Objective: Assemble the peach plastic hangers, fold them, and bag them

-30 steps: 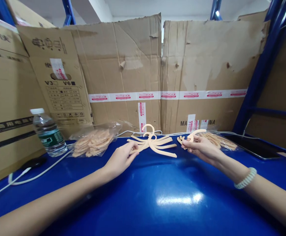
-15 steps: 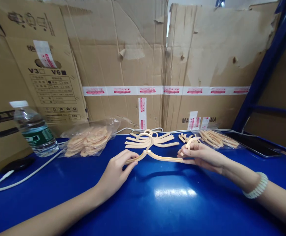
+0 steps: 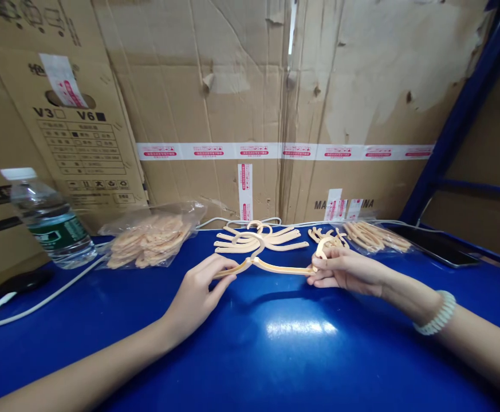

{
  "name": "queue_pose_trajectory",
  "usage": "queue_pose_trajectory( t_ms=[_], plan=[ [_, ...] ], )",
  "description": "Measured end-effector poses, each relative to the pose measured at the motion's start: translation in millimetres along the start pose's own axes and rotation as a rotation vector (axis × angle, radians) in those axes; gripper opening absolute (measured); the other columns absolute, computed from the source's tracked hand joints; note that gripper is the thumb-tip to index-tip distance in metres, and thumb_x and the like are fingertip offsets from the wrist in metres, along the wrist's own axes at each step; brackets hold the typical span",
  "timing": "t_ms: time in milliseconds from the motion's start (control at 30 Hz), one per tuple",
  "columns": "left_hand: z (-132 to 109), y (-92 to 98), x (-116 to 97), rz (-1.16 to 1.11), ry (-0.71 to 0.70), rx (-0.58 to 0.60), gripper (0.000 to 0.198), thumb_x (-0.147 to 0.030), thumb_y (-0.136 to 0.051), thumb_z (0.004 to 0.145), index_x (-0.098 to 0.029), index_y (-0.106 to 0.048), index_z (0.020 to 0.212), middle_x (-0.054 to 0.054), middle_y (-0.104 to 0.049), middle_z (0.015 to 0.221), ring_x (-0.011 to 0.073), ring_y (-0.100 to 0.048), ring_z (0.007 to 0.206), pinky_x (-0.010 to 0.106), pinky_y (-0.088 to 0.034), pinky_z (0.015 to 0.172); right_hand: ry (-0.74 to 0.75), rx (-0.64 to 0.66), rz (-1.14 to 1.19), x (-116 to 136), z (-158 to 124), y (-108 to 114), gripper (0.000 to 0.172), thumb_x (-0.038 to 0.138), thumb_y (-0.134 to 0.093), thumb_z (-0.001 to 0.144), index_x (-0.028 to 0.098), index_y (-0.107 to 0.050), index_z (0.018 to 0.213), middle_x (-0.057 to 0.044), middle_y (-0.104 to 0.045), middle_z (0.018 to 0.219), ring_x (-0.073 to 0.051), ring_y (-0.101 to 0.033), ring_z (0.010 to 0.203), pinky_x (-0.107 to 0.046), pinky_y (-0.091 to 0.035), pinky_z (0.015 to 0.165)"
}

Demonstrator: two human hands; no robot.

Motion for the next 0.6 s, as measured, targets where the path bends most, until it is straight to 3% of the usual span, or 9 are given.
queue_pose_trajectory(
  t_ms=[400,600],
  plan=[
    [0,-2.7,0,-0.001,0.004,0.023,0.013,-0.022,-0.052,0.092,-0.02,-0.063,0.098,0.004,-0.065,0.095,0.019,-0.063,0.089,0.03,-0.053,0.078,0.294,-0.213,-0.093,13,4,12,0.036,0.031,-0.088,0.06,0.017,-0.056,0.069,-0.004,-0.069,0.064,-0.017,-0.071,0.062,-0.021,-0.059,0.057],
    [-1,-2.4,-3,-0.014,-0.013,0.02,0.015,-0.02,-0.051,0.092,-0.02,-0.064,0.1,0.003,-0.065,0.093,0.0168,-0.064,0.086,0.027,-0.053,0.077,0.358,-0.264,-0.172,20,0,11,0.041,0.038,-0.088,0.058,0.018,-0.055,0.07,-0.003,-0.068,0.06,-0.018,-0.07,0.058,-0.025,-0.059,0.058]
  ],
)
Point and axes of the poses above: each hand's wrist, its own z-axis towards the middle knuckle, its own y-axis out of the back of the hand, x = y × z, the point moved 10 cm from there along z, towards the middle knuckle
